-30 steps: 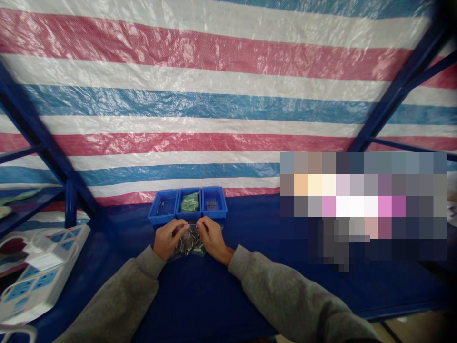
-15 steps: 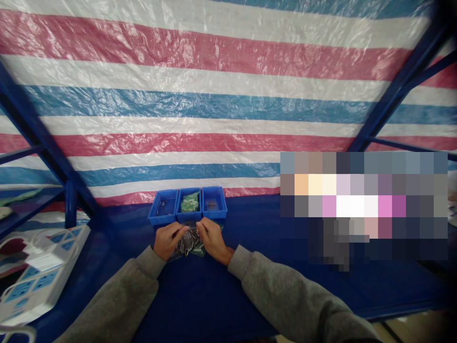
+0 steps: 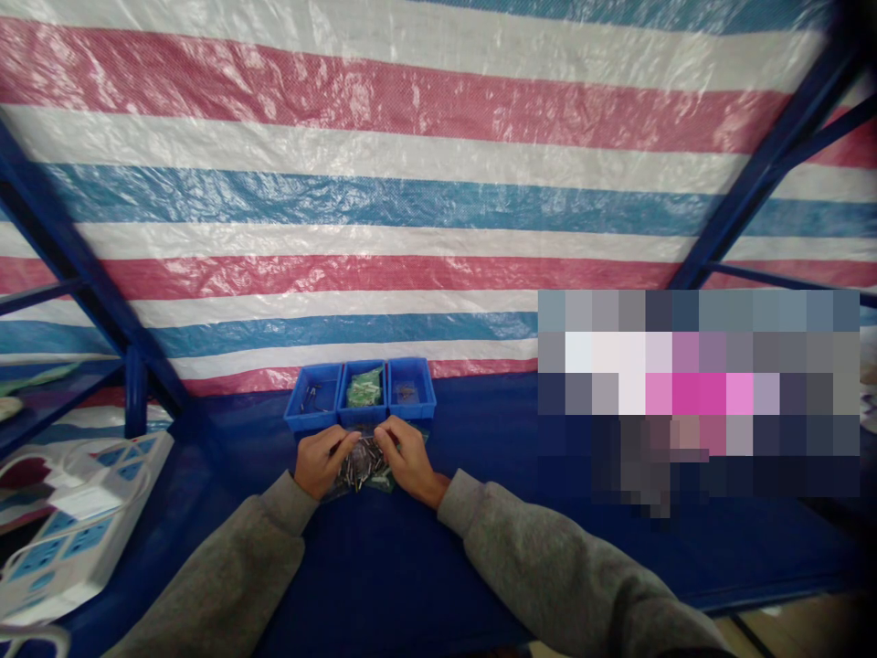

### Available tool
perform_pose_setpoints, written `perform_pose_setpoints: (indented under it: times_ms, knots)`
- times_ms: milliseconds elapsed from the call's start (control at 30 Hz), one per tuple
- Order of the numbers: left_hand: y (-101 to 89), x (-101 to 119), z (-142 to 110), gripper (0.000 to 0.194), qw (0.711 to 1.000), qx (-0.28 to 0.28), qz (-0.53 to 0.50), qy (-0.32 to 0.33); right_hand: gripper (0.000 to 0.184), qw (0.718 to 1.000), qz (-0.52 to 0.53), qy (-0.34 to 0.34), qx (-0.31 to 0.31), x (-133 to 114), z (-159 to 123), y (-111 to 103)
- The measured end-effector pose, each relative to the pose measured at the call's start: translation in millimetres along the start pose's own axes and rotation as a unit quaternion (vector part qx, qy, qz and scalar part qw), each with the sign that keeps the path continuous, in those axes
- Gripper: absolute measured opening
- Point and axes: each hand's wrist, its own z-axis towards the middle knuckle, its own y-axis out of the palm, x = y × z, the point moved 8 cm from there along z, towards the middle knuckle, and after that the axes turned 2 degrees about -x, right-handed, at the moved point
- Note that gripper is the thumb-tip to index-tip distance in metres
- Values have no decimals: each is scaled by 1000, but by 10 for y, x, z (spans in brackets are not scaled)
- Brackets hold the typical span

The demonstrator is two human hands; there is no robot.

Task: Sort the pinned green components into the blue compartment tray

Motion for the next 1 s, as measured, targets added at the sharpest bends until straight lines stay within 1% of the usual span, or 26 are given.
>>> perform_pose_setpoints:
  times_ms: [133,333,433,567,733,1000]
  knots:
    - [-23,-13,-2,33,1000,6,0,-9,21,1000,14,0,-1,4,-4,10]
    - [-8,-76,-13,22,999,5,-31,-27,25,1000,4,4,17,26,-3,-6]
    - [21,-77,-12,19,999,-3,-47,-24,27,1000,-2,3,27,25,-2,-24]
    - [54,-61,-11,18,998,-13,-60,-13,29,999,-5,7,32,46,-1,-28]
    - [63,-58,-15,17,998,-9,-68,7,32,999,-20,12,30,75,-2,-9]
    - [56,-35,-3,22,999,-22,-49,6,32,1000,-24,3,16,53,-5,10]
